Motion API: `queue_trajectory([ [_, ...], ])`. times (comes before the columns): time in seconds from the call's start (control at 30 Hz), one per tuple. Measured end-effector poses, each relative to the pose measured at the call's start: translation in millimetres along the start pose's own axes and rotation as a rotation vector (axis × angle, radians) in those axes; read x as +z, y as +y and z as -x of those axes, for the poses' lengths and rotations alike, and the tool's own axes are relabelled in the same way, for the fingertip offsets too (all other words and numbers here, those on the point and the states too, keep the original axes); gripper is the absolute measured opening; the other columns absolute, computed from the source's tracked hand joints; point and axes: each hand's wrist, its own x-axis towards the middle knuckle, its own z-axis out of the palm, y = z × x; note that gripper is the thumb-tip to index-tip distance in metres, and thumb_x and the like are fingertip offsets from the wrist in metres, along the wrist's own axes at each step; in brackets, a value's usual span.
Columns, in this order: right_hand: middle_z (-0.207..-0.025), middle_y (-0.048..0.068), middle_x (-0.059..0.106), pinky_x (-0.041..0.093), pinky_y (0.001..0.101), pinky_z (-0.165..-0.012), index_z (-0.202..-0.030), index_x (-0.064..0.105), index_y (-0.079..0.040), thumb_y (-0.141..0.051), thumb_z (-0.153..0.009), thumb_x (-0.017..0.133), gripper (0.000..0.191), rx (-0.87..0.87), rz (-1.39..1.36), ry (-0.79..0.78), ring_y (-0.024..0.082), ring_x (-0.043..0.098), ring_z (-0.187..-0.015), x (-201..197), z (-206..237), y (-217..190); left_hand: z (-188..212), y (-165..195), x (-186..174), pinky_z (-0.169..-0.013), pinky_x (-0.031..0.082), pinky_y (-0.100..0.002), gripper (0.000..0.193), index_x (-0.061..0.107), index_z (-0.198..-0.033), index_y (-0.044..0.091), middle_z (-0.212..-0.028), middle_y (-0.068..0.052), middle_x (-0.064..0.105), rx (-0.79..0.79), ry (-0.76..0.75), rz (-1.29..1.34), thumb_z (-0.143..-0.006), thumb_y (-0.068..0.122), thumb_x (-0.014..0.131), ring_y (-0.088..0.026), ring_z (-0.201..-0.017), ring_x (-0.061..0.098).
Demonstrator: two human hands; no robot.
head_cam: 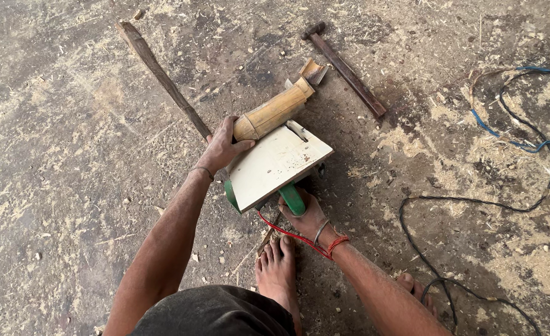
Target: The person uses a handheld electric saw to cut a piece of bamboo into smaller sections. They hold the bamboo with one hand and guide the saw with the other, making several cuts to produce multiple pieces.
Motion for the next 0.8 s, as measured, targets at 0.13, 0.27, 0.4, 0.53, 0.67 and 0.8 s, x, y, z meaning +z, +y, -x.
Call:
queue_trajectory([
  [0.13,-0.095,0.003,0.071,0.06,0.0353,-0.084,-0.1,0.066,-0.009,-0.018,-0.089,0.076,0.017,0.023,-0.001,0.009,0.017,0.068,-0.088,1,1,-4,2,0,-1,-0.115,0.029,-0.068,0.082,0.038,-0.151,0.008,-0.133,-0.021,0.06,-0.013,-0.011,-0.039,-0.089,0.046,0.077,-0.034,-0.126,0.06],
  [0.27,-0.093,0.002,0.071,0.061,0.0348,-0.084,-0.098,0.066,-0.01,-0.019,-0.09,0.075,0.015,0.06,-0.006,-0.013,0.015,0.068,-0.087,1,1,-7,5,-1,1,-0.115,0.029,-0.068,0.081,0.039,-0.151,0.008,-0.133,-0.021,0.061,-0.014,-0.008,-0.009,-0.088,0.045,0.077,-0.034,-0.125,0.061],
  [0.4,-0.093,0.001,0.07,0.062,0.0345,-0.083,-0.098,0.065,-0.01,-0.019,-0.09,0.074,0.015,0.059,0.01,-0.019,0.015,0.068,-0.086,2,0,-10,6,-3,0,-0.114,0.029,-0.066,0.083,0.038,-0.151,0.007,-0.133,-0.021,0.061,0.004,-0.013,-0.028,-0.089,0.046,0.077,-0.034,-0.126,0.059],
  [0.53,-0.092,0.002,0.071,0.062,0.0351,-0.082,-0.098,0.065,-0.01,-0.019,-0.09,0.074,0.015,0.036,0.027,-0.023,0.016,0.068,-0.085,1,-1,-12,7,-3,0,-0.114,0.029,-0.064,0.082,0.039,-0.15,0.007,-0.133,-0.02,0.061,-0.006,-0.016,-0.057,-0.089,0.047,0.076,-0.033,-0.126,0.058],
  [0.67,-0.092,0.003,0.071,0.061,0.0353,-0.081,-0.098,0.065,-0.009,-0.019,-0.09,0.074,0.016,0.029,0.023,-0.017,0.016,0.068,-0.085,0,0,-12,8,-3,1,-0.114,0.027,-0.065,0.084,0.037,-0.151,0.006,-0.133,-0.02,0.06,0.003,-0.013,-0.057,-0.09,0.048,0.076,-0.034,-0.127,0.057],
  [0.8,-0.092,0.002,0.071,0.061,0.035,-0.081,-0.097,0.065,-0.009,-0.019,-0.089,0.075,0.016,0.035,0.039,-0.016,0.015,0.068,-0.084,-1,0,-11,9,-1,1,-0.115,0.026,-0.064,0.084,0.038,-0.151,0.006,-0.132,-0.02,0.061,0.001,-0.013,-0.054,-0.09,0.048,0.076,-0.034,-0.127,0.057],
])
